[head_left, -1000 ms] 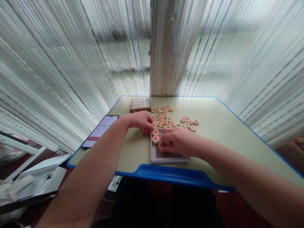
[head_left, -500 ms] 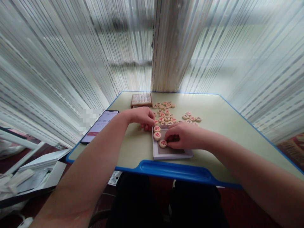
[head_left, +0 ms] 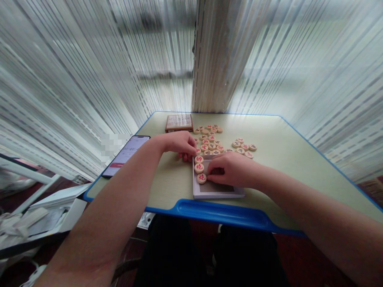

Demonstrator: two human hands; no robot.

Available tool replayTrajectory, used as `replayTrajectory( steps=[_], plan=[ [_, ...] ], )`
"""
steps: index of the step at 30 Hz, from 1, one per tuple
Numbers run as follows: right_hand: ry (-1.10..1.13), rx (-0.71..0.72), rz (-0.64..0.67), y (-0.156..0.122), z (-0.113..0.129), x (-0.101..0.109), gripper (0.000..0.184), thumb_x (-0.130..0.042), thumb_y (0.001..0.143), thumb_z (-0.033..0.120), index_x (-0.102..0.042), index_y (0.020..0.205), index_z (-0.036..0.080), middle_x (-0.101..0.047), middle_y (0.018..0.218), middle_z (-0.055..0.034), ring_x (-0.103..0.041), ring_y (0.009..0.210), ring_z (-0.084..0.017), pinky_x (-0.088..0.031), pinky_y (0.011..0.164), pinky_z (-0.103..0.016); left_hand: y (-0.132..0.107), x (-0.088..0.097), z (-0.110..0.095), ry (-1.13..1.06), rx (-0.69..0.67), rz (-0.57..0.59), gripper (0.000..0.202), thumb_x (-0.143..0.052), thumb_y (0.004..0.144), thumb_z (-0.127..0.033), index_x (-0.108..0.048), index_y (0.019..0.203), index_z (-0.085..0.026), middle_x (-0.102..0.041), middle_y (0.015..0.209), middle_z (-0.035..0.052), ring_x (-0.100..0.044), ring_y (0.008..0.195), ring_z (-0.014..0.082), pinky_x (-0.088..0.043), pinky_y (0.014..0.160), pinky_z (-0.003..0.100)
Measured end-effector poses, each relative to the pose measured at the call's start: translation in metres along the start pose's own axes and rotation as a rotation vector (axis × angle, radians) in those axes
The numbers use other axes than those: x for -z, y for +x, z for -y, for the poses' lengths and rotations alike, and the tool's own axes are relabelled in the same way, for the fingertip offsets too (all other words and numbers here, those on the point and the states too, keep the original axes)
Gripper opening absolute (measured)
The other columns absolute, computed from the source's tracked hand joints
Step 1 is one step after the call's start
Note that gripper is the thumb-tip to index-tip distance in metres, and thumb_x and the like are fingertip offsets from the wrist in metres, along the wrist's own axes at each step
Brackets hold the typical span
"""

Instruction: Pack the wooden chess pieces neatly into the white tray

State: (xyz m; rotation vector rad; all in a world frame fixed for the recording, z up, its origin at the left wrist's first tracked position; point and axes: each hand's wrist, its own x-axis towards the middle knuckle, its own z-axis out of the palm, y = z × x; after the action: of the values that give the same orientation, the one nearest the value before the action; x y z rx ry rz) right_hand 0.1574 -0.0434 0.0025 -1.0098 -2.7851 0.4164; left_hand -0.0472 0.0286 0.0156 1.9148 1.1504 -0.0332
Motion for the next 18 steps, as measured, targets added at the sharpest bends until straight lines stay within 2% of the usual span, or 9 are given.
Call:
replayTrajectory(
  steps=[13, 18],
  plan=[
    [0.004, -0.023, -0.009, 0.0015, 0.0032, -0.0023, 0.012, -0.061, 0.078, 0.026, -0.071, 0.074, 0.020, -0.066, 0.072, -0.0019, -0.053, 0.060, -0.011, -0.033, 0.056, -0.023, -0.0008, 0.0000, -0.0010, 0.013, 0.006, -0.007, 0.015, -0.063, 0.067, -0.029, -0.067, 0.069, -0.015, -0.065, 0.059, 0.0001, -0.056, 0.054, 0.0092, -0.043, 0.054, 0.019],
    [0.049, 0.016, -0.026, 0.0012, 0.0055, -0.0024, 0.013, -0.062, 0.079, 0.026, -0.071, 0.074, 0.019, -0.067, 0.073, -0.0027, -0.055, 0.061, -0.011, -0.035, 0.057, -0.023, -0.0020, -0.0003, -0.0029, 0.010, 0.012, -0.006, 0.014, -0.063, 0.067, -0.028, -0.067, 0.068, -0.015, -0.065, 0.059, -0.0004, -0.056, 0.054, 0.0087, -0.042, 0.052, 0.018]
  ],
)
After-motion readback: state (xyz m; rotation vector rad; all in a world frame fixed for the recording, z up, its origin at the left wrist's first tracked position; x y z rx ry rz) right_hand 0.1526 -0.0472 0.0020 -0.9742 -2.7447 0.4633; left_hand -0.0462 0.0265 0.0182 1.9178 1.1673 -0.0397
